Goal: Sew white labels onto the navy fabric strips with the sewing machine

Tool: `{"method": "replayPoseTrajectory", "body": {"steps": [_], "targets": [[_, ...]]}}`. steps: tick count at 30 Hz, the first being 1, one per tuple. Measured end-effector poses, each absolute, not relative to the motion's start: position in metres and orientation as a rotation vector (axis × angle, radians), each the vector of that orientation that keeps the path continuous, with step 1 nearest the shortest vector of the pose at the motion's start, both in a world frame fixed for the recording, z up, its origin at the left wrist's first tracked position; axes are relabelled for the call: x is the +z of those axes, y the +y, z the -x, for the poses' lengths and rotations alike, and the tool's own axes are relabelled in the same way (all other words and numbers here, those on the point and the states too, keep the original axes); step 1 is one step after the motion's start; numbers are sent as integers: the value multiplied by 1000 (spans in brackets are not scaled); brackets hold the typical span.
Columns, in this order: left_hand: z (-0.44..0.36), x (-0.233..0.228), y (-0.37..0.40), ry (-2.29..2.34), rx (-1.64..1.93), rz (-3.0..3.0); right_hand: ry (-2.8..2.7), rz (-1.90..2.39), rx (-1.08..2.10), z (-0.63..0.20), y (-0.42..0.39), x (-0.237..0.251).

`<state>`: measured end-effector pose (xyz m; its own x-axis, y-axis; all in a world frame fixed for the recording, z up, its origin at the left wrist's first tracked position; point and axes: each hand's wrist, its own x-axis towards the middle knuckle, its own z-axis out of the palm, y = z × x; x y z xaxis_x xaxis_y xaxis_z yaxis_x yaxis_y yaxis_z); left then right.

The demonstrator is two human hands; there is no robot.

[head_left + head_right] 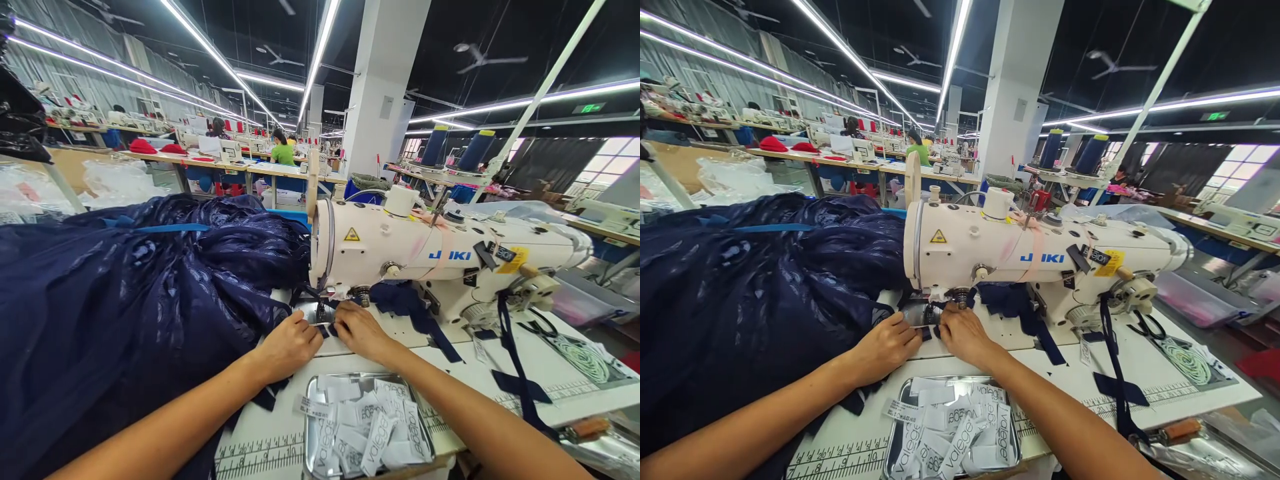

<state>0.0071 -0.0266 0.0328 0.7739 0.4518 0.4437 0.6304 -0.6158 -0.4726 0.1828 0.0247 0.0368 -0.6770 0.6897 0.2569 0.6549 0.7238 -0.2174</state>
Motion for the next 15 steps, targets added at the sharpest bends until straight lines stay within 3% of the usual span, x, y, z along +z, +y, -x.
{"method": "replayPoseTrajectory", "body": {"steps": [7,15], "targets": [[-13,32,-26,-795,-386,2311,-2394,1005,478,-178,27,26],[-14,34,-22,-803,-349,2382,-2349,1080,503,-177,24,27]]}}
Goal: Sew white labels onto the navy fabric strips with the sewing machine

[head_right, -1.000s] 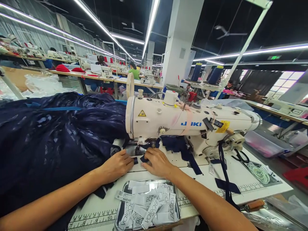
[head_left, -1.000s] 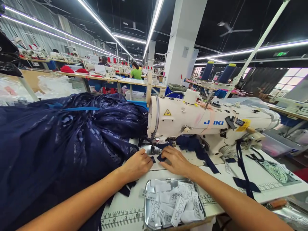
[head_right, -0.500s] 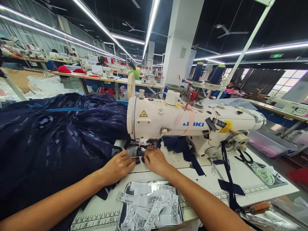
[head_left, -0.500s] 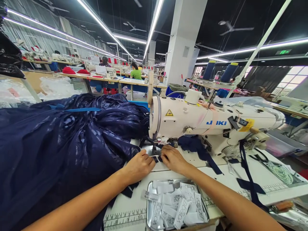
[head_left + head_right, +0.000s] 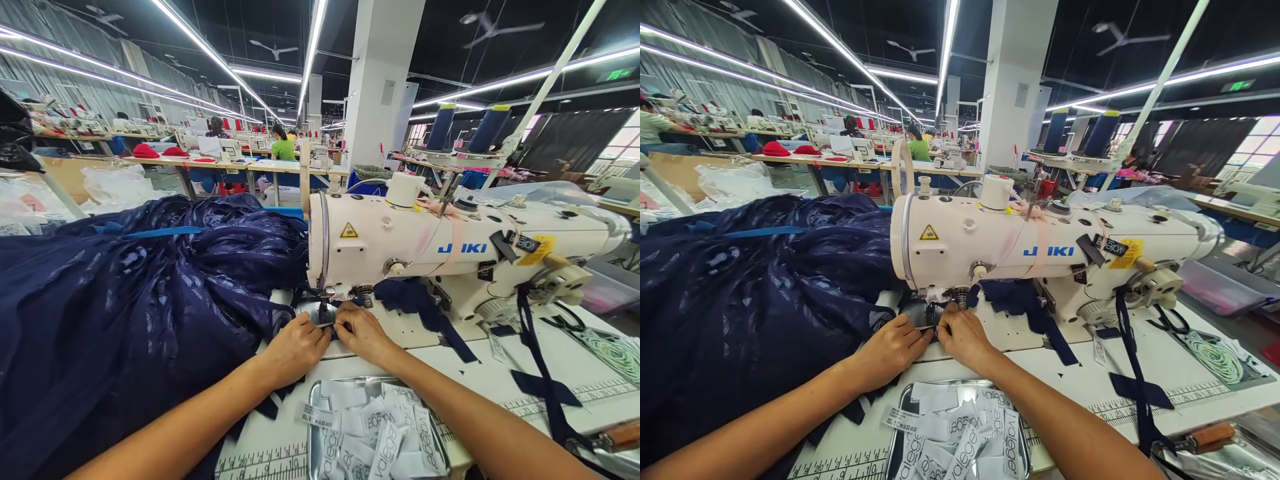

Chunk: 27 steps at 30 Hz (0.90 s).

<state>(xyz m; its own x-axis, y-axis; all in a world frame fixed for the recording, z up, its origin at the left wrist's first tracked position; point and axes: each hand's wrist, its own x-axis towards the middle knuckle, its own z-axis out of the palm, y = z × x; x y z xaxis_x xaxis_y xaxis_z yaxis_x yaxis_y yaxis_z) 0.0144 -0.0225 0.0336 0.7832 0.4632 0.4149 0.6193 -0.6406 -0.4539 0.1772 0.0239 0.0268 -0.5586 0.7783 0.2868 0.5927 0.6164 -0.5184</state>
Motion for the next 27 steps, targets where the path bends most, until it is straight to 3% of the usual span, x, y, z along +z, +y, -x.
{"method": "replayPoseTrajectory", "body": {"steps": [10,18,27], "targets": [[-14,35,-19,-850,-258,2498,-2312,1000,481,-175,23,23],[-17,35,-22,-950,-162,2457,-2316,853,671,-188,23,26],[-9,42,-25,-988,-209,2471,-2694,821,-149,-187,2,23]]}}
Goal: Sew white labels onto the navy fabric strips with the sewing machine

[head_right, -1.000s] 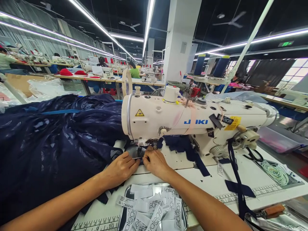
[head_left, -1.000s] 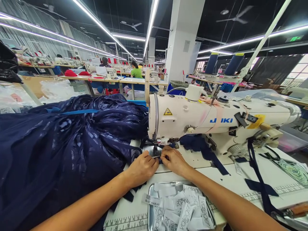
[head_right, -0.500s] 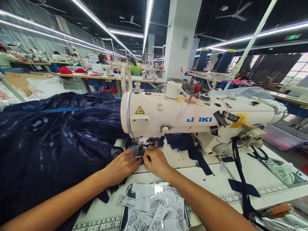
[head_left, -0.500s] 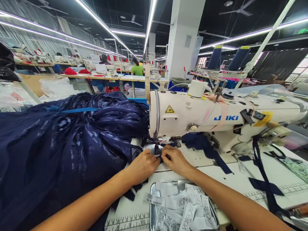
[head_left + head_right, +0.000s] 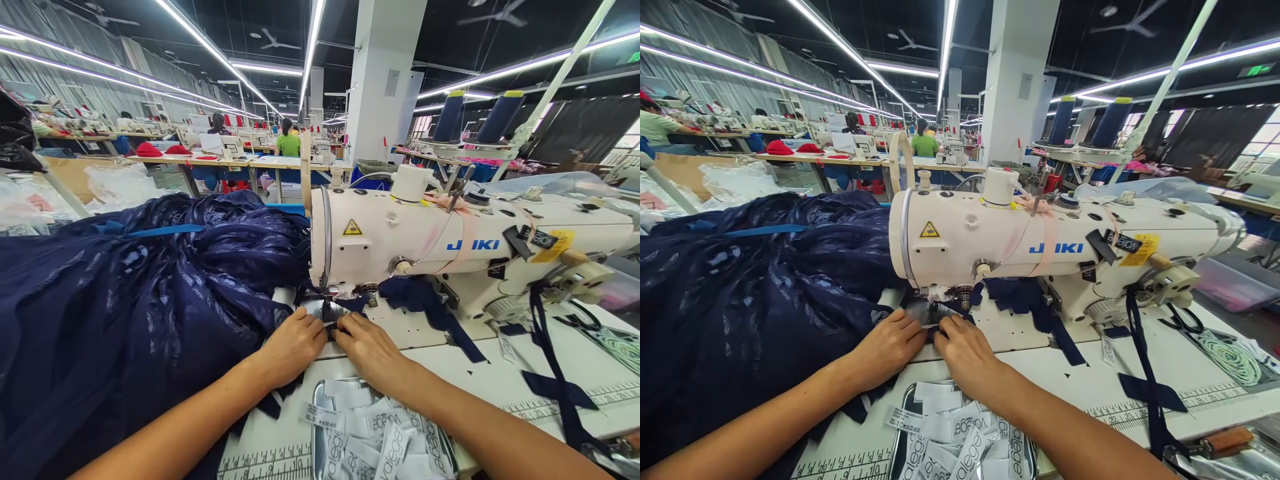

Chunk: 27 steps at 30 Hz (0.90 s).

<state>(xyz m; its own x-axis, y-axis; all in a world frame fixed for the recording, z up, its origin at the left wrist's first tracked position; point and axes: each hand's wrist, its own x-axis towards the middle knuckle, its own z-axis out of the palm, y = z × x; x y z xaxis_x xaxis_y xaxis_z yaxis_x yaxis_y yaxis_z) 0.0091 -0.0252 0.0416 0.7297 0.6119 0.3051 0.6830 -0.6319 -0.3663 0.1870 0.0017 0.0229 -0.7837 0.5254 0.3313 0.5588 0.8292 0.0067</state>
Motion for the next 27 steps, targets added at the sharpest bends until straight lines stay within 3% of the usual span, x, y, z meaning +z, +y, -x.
{"method": "replayPoseTrajectory", "body": {"steps": [7,14,27], "targets": [[6,45,-35,-1023,-386,2754,-2887,409,-304,-198,30,34],[-22,34,-27,-1250,-338,2673,-2902,423,-382,-202,51,33],[-32,26,-23,-1328,-360,2547,-2749,353,-152,-202,60,23]]}}
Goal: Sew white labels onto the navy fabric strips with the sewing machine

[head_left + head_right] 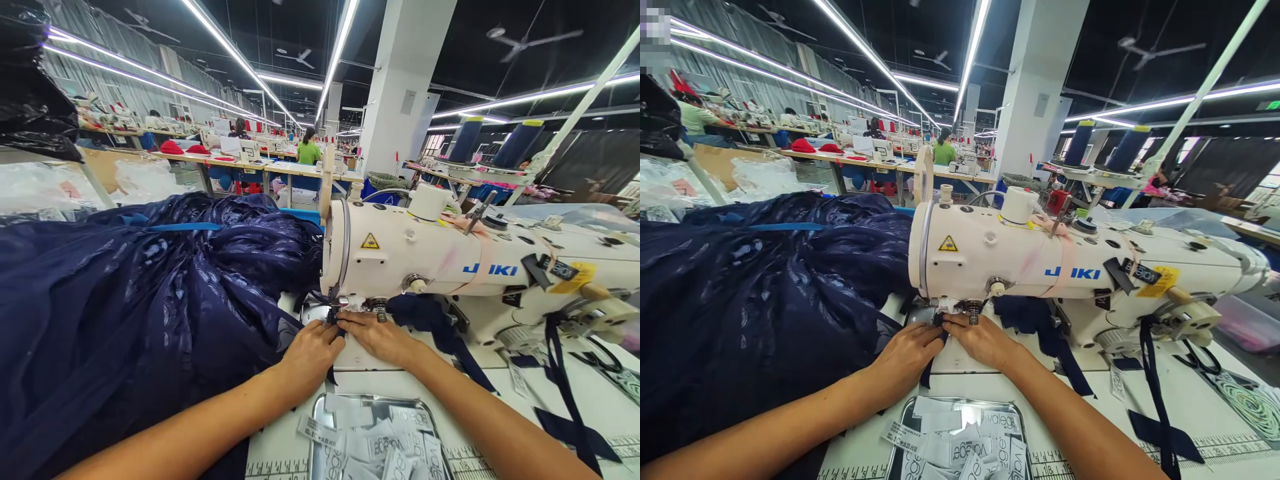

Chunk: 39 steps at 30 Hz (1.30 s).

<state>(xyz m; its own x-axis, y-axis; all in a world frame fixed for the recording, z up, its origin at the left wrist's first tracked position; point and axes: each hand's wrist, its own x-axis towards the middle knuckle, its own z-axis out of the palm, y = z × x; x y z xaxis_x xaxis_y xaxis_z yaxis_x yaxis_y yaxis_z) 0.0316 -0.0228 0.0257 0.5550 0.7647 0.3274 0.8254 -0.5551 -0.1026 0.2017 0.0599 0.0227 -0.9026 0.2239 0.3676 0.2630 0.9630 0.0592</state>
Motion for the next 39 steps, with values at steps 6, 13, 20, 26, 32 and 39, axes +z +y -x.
{"method": "replayPoseTrajectory", "body": {"steps": [6,13,20,26,32,39], "targets": [[-36,30,-22,-1358,-323,2538,-2725,393,-140,-202,60,23],[-40,26,-17,-1333,-386,2425,-2720,465,-132,-200,64,20],[-41,24,-13,-1341,-440,2342,-2782,572,-129,-198,66,25],[-40,31,-21,-1472,-529,2355,-2747,684,-110,-197,63,24],[-11,47,-27,-1602,-309,2310,-2667,679,-31,-199,52,28],[11,48,-7,-1416,-260,2172,-2726,622,21,-203,36,30]]}}
